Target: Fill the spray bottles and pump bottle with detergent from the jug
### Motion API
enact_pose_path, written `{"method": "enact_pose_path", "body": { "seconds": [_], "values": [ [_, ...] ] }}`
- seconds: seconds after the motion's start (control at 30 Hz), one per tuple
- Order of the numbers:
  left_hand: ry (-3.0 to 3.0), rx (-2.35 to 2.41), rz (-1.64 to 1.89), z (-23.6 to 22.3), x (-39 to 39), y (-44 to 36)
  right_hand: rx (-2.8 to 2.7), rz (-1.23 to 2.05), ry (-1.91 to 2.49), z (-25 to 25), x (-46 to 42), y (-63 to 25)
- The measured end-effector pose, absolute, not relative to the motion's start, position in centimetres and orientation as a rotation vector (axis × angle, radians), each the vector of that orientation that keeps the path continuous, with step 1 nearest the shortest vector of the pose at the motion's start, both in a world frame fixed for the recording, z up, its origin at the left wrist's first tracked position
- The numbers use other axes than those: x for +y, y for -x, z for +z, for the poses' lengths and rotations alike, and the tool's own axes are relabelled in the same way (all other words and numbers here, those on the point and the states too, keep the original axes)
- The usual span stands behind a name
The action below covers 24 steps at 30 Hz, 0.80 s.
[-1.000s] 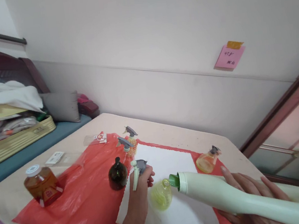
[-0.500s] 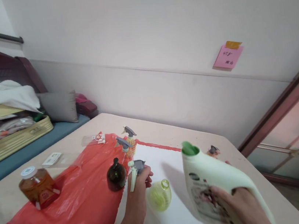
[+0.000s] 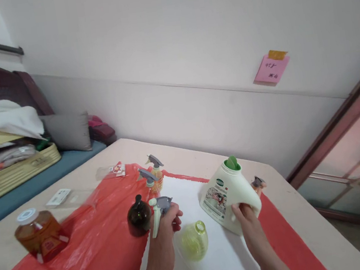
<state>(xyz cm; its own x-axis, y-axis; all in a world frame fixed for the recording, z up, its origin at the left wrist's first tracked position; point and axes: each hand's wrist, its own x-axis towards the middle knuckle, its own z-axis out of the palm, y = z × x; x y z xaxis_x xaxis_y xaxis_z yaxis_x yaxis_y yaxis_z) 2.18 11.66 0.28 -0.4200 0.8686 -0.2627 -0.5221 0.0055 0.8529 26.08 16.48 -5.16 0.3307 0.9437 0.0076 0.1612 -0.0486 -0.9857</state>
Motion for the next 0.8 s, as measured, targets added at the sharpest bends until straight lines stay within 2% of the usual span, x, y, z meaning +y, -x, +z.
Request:
{"method": "enact_pose_path", "body": {
  "seconds": [0.2, 0.33, 0.43, 0.8],
  "values": [
    [-0.34, 1.0, 1.742, 1.3, 11.3, -2.2, -1.095, 0.985, 1.509, -9.2, 9.6, -24.3],
    [-0.231, 0.859, 2.033, 1.8, 11.3, -1.9, -1.247, 1.118, 1.315, -13.3, 7.8, -21.4],
    [-0.318, 0.93, 2.19, 2.3, 10.8, -2.2, -1.354, 1.138, 1.276, -15.5, 8.1, -19.9],
    [-0.921, 1.274, 2.026, 0.8, 10.3, -5.3, -1.403, 0.927, 1.353, -16.1, 9.5, -16.7]
  ]
}}
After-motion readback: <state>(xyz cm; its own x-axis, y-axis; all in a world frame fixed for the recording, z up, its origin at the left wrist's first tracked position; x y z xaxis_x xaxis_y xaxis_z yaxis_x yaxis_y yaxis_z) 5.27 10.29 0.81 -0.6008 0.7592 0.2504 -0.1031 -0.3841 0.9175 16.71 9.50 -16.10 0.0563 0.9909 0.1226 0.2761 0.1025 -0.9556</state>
